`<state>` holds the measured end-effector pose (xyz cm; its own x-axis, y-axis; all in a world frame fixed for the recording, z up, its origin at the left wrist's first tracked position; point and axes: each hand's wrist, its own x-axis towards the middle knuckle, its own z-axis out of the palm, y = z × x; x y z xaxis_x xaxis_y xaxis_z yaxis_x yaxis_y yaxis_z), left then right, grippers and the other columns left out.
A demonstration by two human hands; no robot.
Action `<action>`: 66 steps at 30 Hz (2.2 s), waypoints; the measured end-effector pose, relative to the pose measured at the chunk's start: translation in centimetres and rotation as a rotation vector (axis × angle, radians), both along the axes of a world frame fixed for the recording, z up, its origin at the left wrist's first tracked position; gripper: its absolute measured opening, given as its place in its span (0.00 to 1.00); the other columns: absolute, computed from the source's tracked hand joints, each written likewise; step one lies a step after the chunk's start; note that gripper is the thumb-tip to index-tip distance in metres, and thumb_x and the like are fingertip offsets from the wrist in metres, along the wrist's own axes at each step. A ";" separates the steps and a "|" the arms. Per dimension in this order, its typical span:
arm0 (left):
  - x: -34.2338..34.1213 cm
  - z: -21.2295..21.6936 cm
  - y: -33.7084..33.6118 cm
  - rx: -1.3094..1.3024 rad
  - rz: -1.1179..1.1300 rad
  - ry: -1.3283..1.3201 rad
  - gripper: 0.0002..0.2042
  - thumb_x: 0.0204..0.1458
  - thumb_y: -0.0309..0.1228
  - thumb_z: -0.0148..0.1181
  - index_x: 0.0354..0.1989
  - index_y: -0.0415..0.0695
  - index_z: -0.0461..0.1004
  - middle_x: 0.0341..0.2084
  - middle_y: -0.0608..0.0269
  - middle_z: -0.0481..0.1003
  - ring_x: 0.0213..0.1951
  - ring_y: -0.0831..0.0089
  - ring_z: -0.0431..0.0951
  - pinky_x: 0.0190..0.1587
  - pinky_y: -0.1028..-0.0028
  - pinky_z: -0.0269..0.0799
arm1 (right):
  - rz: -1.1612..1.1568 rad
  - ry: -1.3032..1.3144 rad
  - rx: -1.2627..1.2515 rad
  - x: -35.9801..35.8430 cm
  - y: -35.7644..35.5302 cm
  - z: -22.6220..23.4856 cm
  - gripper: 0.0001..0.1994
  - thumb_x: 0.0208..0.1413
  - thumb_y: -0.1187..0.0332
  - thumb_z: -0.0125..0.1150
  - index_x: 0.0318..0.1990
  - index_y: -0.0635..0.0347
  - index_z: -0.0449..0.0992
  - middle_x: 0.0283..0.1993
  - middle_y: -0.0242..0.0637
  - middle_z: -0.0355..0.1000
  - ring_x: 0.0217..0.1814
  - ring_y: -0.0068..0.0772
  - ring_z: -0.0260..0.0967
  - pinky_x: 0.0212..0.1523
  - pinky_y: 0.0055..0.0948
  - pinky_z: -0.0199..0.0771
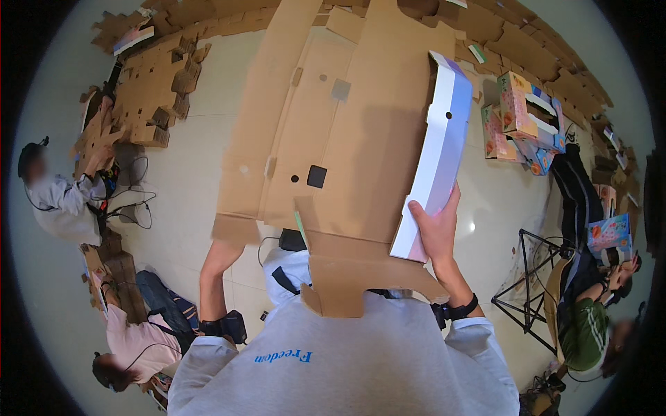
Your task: Assembling colorful cardboard gift or product boxes by folding flaps.
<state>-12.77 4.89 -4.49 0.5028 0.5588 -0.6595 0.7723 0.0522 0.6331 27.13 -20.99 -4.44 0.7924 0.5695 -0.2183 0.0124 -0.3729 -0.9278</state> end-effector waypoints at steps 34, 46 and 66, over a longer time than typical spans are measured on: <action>13.1 9.8 -7.0 0.644 -1.317 -0.375 0.24 0.57 0.26 0.62 0.65 0.46 0.77 0.74 0.66 0.69 0.77 0.65 0.64 0.80 0.59 0.59 | 0.029 0.317 0.225 0.4 -0.2 -1.1 0.50 0.54 0.67 0.81 0.79 0.65 0.52 0.74 0.46 0.63 0.74 0.41 0.66 0.74 0.39 0.67; 13.5 1.7 -9.5 0.325 0.022 -0.491 0.44 0.44 0.30 0.85 0.68 0.41 0.62 0.63 0.45 0.58 0.68 0.47 0.65 0.69 0.53 0.65 | -0.045 0.526 0.192 2.9 -2.7 -2.5 0.28 0.79 0.59 0.52 0.77 0.66 0.61 0.73 0.39 0.68 0.71 0.30 0.69 0.70 0.36 0.70; 18.4 4.6 -6.5 0.643 -0.119 -0.449 0.17 0.66 0.33 0.59 0.56 0.35 0.69 0.42 0.52 0.68 0.45 0.54 0.70 0.49 0.57 0.66 | 0.051 0.025 -0.040 -3.2 -5.3 1.1 0.44 0.64 0.67 0.68 0.82 0.65 0.48 0.78 0.59 0.59 0.80 0.52 0.60 0.78 0.44 0.61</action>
<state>5.60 -1.60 0.07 0.7246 0.6870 0.0549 0.4132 -0.4967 0.7632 23.89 -26.26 -3.36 0.7564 0.5997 -0.2613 0.0094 -0.4093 -0.9123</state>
